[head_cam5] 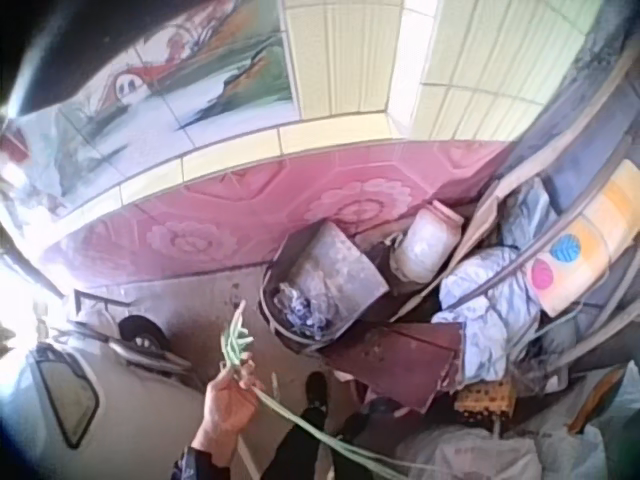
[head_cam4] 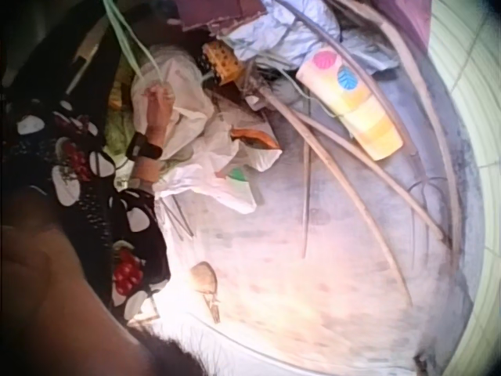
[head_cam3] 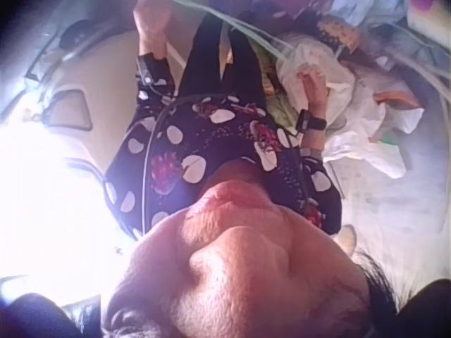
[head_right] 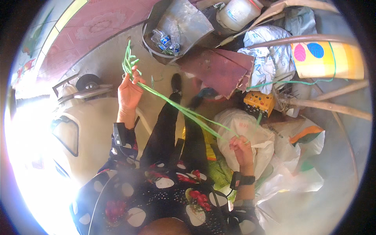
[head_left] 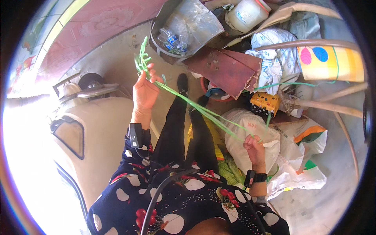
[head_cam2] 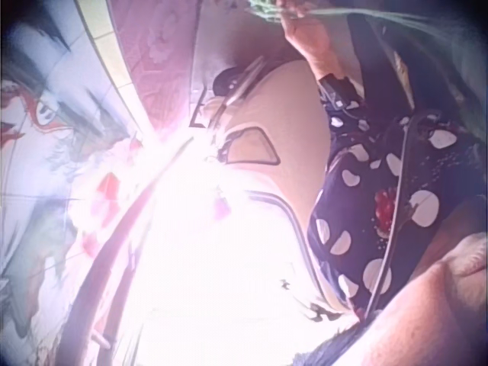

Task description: The person scrubs a stainless steel double sink with a green scouring pad, rinses it, and then walks outside to retrieve a green plastic strip from a bucket. The person stretches the strip while walking back toward the house.

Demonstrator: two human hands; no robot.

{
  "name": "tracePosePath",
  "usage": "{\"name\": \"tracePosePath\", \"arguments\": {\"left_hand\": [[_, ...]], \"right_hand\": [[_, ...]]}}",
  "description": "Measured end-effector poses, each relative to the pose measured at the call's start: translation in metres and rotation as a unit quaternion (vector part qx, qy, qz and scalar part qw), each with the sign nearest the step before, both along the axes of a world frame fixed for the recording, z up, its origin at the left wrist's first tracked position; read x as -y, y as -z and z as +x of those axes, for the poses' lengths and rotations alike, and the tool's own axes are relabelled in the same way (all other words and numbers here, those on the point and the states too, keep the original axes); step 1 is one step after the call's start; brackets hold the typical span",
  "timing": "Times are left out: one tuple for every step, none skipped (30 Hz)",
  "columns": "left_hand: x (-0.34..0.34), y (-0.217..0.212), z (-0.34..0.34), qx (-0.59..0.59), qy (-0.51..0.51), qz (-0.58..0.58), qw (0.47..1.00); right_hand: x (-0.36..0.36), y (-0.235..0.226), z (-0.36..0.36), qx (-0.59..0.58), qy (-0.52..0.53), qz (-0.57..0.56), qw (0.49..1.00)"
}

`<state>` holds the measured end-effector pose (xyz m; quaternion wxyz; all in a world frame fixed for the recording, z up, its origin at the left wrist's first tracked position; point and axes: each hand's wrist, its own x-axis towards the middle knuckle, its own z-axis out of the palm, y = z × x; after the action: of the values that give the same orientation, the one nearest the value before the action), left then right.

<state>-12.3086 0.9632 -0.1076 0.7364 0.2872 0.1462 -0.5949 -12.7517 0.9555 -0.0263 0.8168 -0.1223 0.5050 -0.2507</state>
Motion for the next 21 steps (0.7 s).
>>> {"name": "tracePosePath", "arguments": {"left_hand": [[0.003,-0.006,0.002,-0.009,-0.004,0.004,1.0],[0.006,-0.012,0.002,0.024,-0.019,0.026,0.999],[0.009,-0.018,0.006,0.025,-0.016,0.015,0.999],[0.013,-0.023,0.006,0.015,-0.03,0.023,0.999],[0.016,-0.03,0.005,0.064,0.006,0.041,0.997],[0.019,-0.036,0.003,0.084,0.02,0.043,0.995],[0.024,-0.045,0.001,0.105,0.033,0.046,0.993],[0.029,-0.055,-0.003,0.125,0.047,0.047,0.99],[0.036,-0.067,-0.007,0.149,0.047,0.051,0.986],[0.044,-0.081,-0.014,0.176,0.045,0.073,0.981],[0.052,-0.098,-0.021,0.184,0.072,0.021,0.98],[0.059,-0.117,-0.029,0.181,0.077,0.025,0.98],[0.063,-0.138,-0.037,0.203,0.105,-0.053,0.972],[0.066,-0.162,-0.045,0.21,0.12,-0.099,0.965],[0.069,-0.183,-0.052,0.244,0.137,-0.131,0.951],[0.071,-0.203,-0.061,0.274,0.161,-0.145,0.937],[0.077,-0.215,-0.074,0.316,0.21,-0.182,0.907],[0.081,-0.226,-0.086,0.347,0.237,-0.194,0.887],[0.087,-0.231,-0.099,0.338,0.251,-0.181,0.888],[0.093,-0.234,-0.111,0.329,0.267,-0.161,0.892],[0.098,-0.238,-0.118,0.287,0.3,-0.208,0.885]], "right_hand": [[-0.003,-0.001,-0.005,0.028,0.063,-0.002,0.998],[-0.006,-0.003,-0.01,0.06,0.128,-0.004,0.99],[-0.01,-0.006,-0.016,0.062,0.141,-0.01,0.988],[-0.013,-0.011,-0.021,0.07,0.154,-0.015,0.986],[-0.016,-0.015,-0.026,0.078,0.166,-0.02,0.983],[-0.02,-0.019,-0.031,0.087,0.179,-0.026,0.98],[-0.025,-0.023,-0.035,0.075,0.181,-0.031,0.98],[-0.03,-0.028,-0.039,0.063,0.185,-0.035,0.98],[-0.035,-0.032,-0.044,0.066,0.193,-0.035,0.978],[-0.039,-0.035,-0.049,0.072,0.194,-0.051,0.977],[-0.042,-0.037,-0.054,0.093,0.199,-0.062,0.974],[-0.046,-0.038,-0.059,0.115,0.201,-0.071,0.97],[-0.051,-0.043,-0.065,0.06,0.21,-0.068,0.973],[-0.055,-0.045,-0.072,0.022,0.193,-0.062,0.979],[-0.058,-0.047,-0.079,-0.011,0.17,-0.058,0.984],[-0.061,-0.049,-0.086,-0.038,0.157,-0.055,0.985],[-0.064,-0.049,-0.091,-0.058,0.152,-0.057,0.985],[-0.067,-0.051,-0.096,-0.06,0.181,-0.052,0.98],[-0.071,-0.051,-0.101,-0.051,0.214,-0.052,0.974],[-0.075,-0.052,-0.105,-0.041,0.242,-0.051,0.968],[-0.08,-0.053,-0.109,-0.035,0.279,-0.048,0.958]]}}
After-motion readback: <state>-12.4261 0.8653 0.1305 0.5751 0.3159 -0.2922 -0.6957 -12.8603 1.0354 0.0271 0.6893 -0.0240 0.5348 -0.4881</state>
